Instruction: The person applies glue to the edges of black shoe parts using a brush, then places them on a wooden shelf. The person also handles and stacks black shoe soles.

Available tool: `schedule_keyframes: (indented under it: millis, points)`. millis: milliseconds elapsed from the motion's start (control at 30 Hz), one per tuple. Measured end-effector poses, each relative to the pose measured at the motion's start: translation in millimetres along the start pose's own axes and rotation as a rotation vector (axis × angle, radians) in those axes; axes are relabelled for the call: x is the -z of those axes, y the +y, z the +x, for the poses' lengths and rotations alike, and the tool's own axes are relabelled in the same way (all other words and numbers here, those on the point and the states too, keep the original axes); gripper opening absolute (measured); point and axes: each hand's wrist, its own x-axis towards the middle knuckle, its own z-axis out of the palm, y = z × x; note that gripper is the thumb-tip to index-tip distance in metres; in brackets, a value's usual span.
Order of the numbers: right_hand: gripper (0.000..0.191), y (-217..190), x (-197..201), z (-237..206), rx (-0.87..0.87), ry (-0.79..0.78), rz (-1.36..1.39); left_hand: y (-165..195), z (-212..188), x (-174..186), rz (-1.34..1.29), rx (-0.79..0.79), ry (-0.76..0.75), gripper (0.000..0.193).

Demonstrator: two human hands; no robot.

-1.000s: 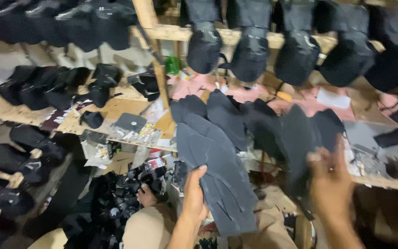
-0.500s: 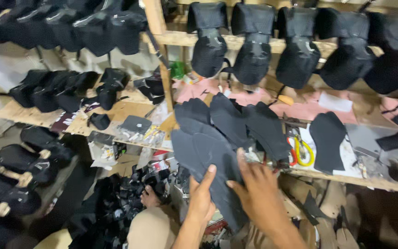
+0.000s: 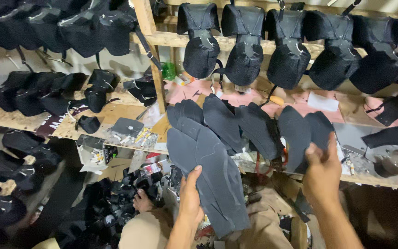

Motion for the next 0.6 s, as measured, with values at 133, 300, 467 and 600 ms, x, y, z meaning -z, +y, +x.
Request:
schedule_keyframes:
  millis: [133,300,467,600]
  points:
    - [0.074,-18,-16,43,0.171,-0.082,0.019,-3,-1,-3,0.044,-0.057,-0.032,0.048]
    - [0.065,-48,-46,-45,0.127,-0.401,-0.248,-5,1,-7,0.012,-0.052,-0.037,0.05]
    - [0.089,-48,-92,-112,0.694,-0.406,-0.554,-12,-5,-2,0.025,-0.1,-0.092,0.049]
    - [0.085,-59,-109,-120,0.693,-0.36,-0.47,-6,-6,-2,0.015,-0.105,-0.025,0.053]
